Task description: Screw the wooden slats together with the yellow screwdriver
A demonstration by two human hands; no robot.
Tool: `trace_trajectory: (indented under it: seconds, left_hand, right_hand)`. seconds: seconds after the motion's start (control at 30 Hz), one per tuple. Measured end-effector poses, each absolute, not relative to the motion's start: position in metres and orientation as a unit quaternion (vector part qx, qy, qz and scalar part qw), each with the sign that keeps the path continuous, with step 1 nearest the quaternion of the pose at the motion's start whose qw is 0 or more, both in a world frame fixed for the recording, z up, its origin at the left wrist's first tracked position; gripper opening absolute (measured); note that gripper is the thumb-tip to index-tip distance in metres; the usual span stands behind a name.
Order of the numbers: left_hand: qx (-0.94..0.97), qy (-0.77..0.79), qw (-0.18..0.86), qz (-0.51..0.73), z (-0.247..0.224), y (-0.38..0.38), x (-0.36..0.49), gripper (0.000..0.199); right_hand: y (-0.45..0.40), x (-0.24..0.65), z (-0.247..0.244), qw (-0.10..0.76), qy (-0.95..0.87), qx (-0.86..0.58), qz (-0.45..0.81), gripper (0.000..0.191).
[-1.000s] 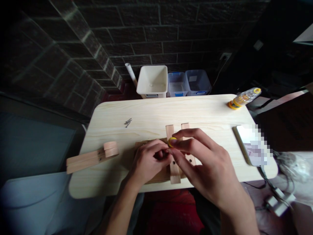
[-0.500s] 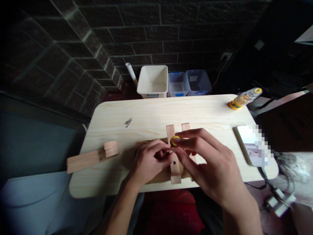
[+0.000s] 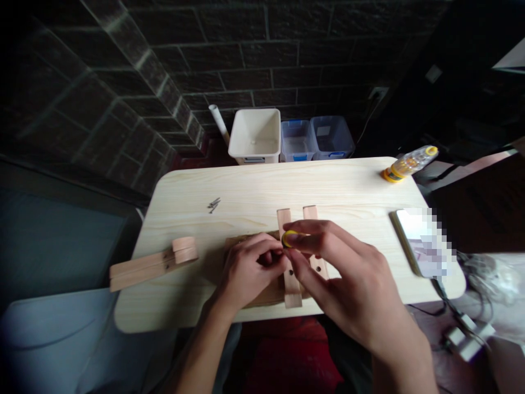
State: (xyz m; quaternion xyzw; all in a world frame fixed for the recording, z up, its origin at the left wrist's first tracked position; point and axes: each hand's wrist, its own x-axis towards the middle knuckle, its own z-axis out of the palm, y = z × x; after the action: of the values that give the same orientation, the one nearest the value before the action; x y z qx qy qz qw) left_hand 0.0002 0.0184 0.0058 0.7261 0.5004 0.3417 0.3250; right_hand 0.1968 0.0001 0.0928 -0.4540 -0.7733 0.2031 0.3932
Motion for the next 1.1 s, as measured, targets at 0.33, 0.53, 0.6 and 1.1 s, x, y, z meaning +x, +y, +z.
trace_trajectory:
  seconds: [0.33,0.53,0.6,1.1]
  left_hand:
    - [0.730,0.490,0.319,0.354,0.0012,0.0173,-0.0014,0.013]
    - [0.721,0.500,0.334,0.343,0.0020,0.0170,-0.0014,0.009]
    - [0.720,0.502,0.336,0.342,0.0028,0.0171,-0.0012,0.008]
    - [0.722,0.504,0.329,0.341,0.0042,0.0179,-0.0007,0.006]
  right_hand:
    - [0.0057,0.1965,0.0866,0.423,-0.770,-0.450,0.162,0.020]
    - [0.0019,0.1947,0.0883,0.397,-0.768,-0.447,0.229,0.028]
    - [0.0018,0.1940,0.0880,0.395,-0.768,-0.445,0.238,0.027]
    - [0.0037,0.1892,0.0877,0.393,-0.778,-0.444,0.210,0.023]
